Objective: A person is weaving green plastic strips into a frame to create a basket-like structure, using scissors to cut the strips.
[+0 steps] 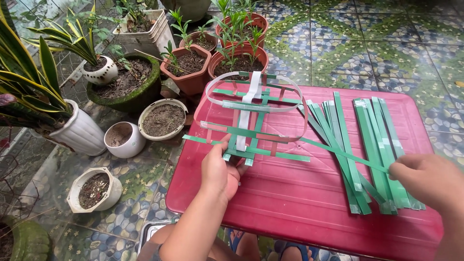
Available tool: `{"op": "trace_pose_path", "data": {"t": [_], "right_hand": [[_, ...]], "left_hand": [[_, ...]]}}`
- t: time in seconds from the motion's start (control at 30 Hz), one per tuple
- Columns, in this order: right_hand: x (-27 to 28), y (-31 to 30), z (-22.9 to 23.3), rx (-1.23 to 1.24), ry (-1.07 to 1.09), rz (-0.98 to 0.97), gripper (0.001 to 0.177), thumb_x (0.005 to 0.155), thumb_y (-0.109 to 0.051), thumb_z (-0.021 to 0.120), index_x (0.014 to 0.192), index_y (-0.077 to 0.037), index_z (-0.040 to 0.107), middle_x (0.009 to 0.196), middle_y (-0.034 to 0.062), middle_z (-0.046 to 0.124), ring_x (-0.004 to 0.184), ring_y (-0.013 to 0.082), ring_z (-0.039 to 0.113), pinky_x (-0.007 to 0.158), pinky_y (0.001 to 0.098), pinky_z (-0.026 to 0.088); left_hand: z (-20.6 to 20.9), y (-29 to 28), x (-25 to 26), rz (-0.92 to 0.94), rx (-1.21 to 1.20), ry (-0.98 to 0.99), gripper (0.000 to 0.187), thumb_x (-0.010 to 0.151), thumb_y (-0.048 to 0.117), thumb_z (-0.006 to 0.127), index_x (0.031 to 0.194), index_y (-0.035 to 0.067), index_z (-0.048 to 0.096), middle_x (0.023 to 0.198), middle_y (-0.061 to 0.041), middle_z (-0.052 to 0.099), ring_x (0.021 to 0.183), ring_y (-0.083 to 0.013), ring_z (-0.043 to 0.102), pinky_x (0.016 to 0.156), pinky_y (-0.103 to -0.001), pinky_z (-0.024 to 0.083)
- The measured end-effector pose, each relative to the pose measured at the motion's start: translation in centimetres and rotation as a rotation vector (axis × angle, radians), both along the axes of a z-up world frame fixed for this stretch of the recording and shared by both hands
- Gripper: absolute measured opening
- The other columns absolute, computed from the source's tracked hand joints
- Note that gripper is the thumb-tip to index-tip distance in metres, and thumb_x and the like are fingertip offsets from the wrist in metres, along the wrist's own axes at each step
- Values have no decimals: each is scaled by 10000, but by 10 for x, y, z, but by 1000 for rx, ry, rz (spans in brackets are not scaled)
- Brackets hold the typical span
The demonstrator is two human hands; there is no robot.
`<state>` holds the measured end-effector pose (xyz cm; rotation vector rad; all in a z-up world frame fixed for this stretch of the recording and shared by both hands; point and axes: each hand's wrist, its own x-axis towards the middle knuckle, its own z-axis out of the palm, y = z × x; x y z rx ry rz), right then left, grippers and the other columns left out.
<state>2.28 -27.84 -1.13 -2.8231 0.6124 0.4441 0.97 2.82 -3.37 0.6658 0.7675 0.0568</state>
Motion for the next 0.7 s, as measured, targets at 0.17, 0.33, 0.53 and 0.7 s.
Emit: {"op": "trace_pose_path", "data": {"t": [0.17, 0.33, 0.53, 0.7], "right_hand": [[-5, 24, 9, 126, -83, 77, 318, 741, -249, 446, 571, -8, 567, 543, 133, 515, 581, 248, 474, 497, 347, 312], [-9, 51, 13, 217, -120, 79, 299, 775, -245, 443, 658, -61, 648, 569, 98, 627, 638, 224, 544, 566, 332, 375], [-10, 64, 16, 152, -64, 190, 310, 792, -276, 404, 689, -107, 643, 545, 65, 617, 601, 208, 561, 598, 309, 404], [-11, 47, 31, 82, 46, 129, 337, 799, -287, 410, 831, -117, 699, 753, 86, 711, 768, 226, 606, 664, 336, 447]], "left_hand": [[6, -2, -2, -3, 5, 30, 319, 828, 129, 407, 1080, 59, 589, 876, -94, 558, 727, -234, 512, 526, -365, 477], [5, -3, -3, -64, 24, 11, 328, 822, 139, 399, 1094, 42, 555, 867, -134, 575, 709, -267, 553, 540, -402, 511], [3, -6, -5, -126, 55, 27, 272, 831, 169, 438, 1050, 59, 555, 917, -99, 450, 794, -257, 542, 602, -397, 523], [5, -7, -6, -136, 95, 42, 275, 826, 138, 467, 1071, 50, 555, 897, -111, 487, 769, -244, 561, 583, -390, 529]]}}
